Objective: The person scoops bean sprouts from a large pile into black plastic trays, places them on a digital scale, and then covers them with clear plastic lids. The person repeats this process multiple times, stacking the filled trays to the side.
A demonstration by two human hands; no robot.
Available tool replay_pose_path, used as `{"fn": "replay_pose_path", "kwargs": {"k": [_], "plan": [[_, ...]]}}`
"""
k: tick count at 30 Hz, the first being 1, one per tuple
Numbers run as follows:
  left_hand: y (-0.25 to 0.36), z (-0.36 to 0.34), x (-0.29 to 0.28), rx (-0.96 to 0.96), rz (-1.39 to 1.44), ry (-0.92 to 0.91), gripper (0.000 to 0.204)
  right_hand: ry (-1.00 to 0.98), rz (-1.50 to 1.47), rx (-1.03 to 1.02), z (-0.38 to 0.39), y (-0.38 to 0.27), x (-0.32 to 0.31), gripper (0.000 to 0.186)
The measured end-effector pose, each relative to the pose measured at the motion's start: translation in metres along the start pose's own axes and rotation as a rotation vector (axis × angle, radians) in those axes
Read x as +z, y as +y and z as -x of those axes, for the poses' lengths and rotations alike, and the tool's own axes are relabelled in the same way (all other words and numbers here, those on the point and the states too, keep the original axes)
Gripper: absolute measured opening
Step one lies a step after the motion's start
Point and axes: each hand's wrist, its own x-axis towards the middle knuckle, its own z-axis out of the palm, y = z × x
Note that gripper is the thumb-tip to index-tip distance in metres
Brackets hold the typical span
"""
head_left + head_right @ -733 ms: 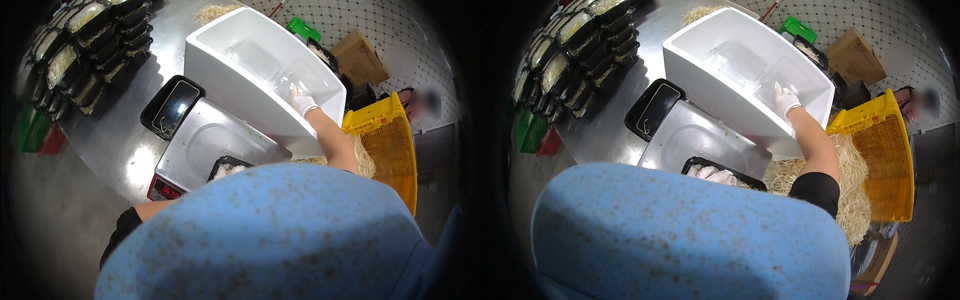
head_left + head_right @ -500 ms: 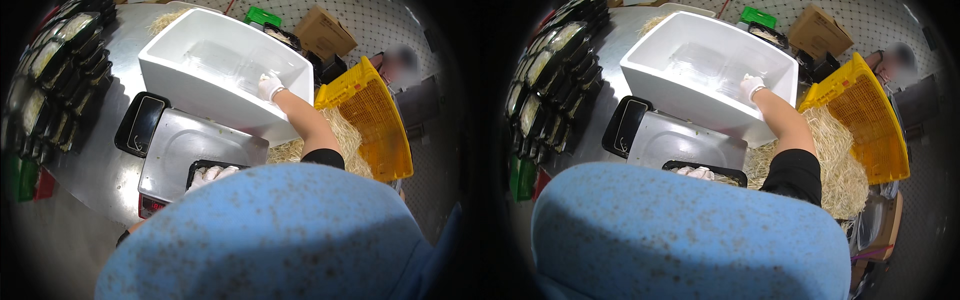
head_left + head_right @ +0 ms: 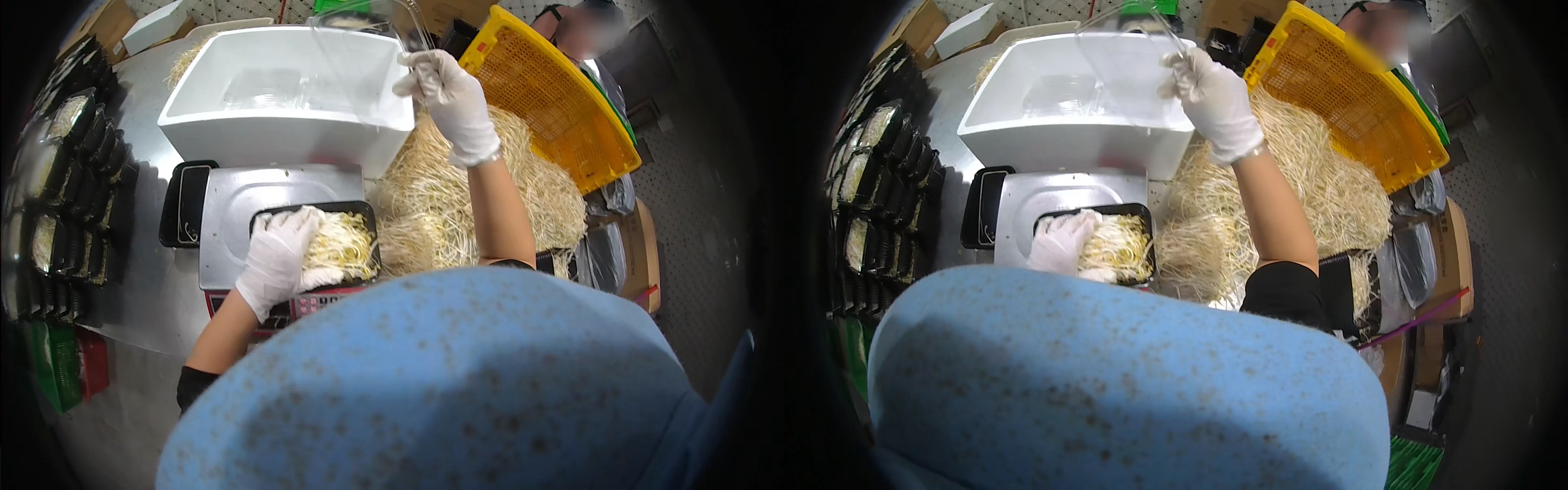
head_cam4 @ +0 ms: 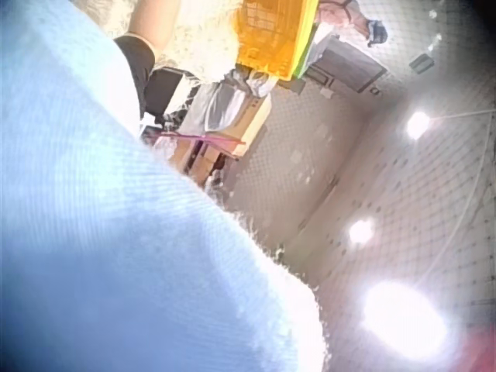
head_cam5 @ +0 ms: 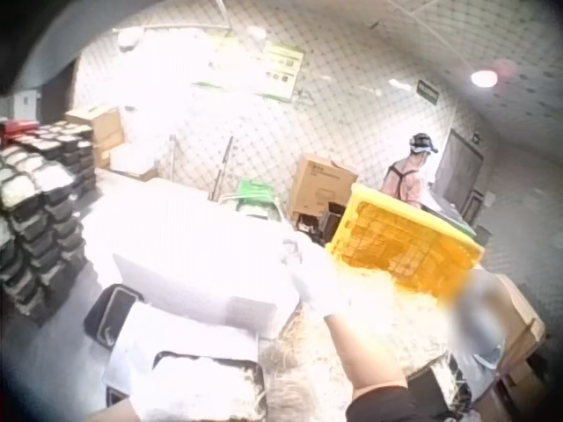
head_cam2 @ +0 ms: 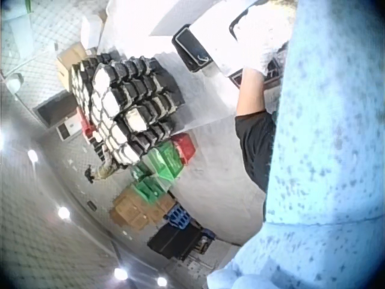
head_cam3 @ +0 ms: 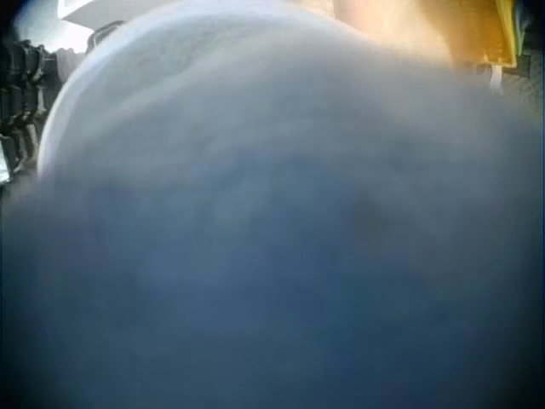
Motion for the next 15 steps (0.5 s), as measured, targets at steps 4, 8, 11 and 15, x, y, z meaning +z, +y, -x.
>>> {"fn": "replay_pose_path", "kwargs": {"k": [4,8,11,15], "plan": [[0.013,0.011,-0.029,-0.121,-0.042,-0.090,0.107,-0.231,-0.037,0.138,0.087,-0.059,-0.035,0.029],[0.038,0.036,-0.052,-0.179,0.323,0.142,0.104,-0.633,-0.134,0.548,0.163,-0.073,-0.061,0.021],[0.085,0.050,-0.042,-0.117,1.090,0.138,0.073,-0.866,-0.100,0.327,0.196,-0.071,-0.018,0.019],[0.098,0.076,-0.015,-0.003,0.984,-0.044,0.038,-0.836,0.012,0.288,0.224,-0.082,0.005,0.014]]}}
